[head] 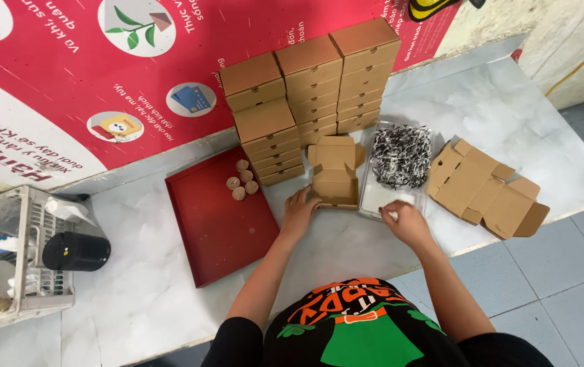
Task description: Packing small wooden lid components and shredded paper filler into cardboard boxes.
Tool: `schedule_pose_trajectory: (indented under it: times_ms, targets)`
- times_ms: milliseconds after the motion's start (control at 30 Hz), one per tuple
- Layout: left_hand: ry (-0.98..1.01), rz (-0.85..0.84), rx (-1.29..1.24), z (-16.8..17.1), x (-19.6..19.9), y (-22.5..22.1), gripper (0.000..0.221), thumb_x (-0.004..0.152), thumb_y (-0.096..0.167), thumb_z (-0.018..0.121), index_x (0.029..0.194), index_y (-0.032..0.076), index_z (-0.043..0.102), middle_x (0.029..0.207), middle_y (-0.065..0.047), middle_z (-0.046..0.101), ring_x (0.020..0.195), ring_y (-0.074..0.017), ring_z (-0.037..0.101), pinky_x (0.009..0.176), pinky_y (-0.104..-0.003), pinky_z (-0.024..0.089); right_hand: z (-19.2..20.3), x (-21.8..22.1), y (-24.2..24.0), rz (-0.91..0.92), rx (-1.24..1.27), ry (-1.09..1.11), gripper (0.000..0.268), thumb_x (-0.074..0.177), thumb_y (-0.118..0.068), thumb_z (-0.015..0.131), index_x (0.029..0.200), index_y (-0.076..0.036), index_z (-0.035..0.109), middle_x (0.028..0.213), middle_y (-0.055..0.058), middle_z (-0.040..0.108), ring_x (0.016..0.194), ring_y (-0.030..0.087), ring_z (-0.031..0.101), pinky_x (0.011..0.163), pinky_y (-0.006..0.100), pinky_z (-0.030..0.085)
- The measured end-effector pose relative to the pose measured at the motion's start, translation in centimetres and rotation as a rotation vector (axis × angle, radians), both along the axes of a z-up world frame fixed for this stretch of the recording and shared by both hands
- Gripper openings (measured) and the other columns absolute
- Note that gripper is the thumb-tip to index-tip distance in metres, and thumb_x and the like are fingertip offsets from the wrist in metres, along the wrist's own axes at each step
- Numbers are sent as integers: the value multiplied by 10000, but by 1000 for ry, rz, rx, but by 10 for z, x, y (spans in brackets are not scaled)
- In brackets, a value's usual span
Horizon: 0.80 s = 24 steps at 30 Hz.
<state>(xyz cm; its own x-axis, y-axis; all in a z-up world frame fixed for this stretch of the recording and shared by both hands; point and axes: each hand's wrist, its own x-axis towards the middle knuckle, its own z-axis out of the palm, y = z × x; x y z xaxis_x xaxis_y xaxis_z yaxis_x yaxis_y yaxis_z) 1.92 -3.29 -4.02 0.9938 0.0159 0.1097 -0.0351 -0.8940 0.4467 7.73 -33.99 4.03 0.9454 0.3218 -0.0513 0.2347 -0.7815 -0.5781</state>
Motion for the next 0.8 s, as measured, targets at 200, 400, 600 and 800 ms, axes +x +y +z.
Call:
schedule_pose_trajectory:
  times_ms: [200, 400, 600, 800]
  targets:
    - [-257, 25, -55, 43, -3, -30, 533, 965, 203, 665, 1433, 79, 441, 1575, -214, 308, 1504, -415, 238, 1210, -564, 264, -5, 72, -2, 168, 184, -493, 555, 816, -16, 731, 1363, 5, 633, 1376, 205, 616, 1237, 402, 580, 1041, 469, 499]
    - [-299, -106, -89, 54, 19, -62, 496, 928, 195, 679, 1386, 131, 501, 1560, -169, 354, 1509, -386, 281, 1198, -570, 282, -38, 114, -1, 50, -271, -322, 305, 825, -127, 808, 1123, -80, 756, 1249, 133, 663, 1206, 363, 597, 997, 457, 520]
    - [-218, -223, -185, 84, 63, -103, 645, 913, 261, 720, 1490, 125, 467, 1544, -108, 388, 1460, -331, 349, 1151, -528, 346, -37, 128, -21, 111, 124, -372, 165, 806, -151, 811, 964, -103, 817, 1121, 99, 737, 1065, 348, 615, 983, 453, 497]
    - [-168, -231, -255, 69, 122, -145, 565, 889, 239, 747, 1417, 142, 570, 1224, -122, 661, 1171, -346, 622, 974, -486, 520, 5, 117, -26, 121, 176, -355, 162, 763, -130, 839, 917, -92, 810, 1038, 105, 730, 1072, 344, 627, 978, 449, 495]
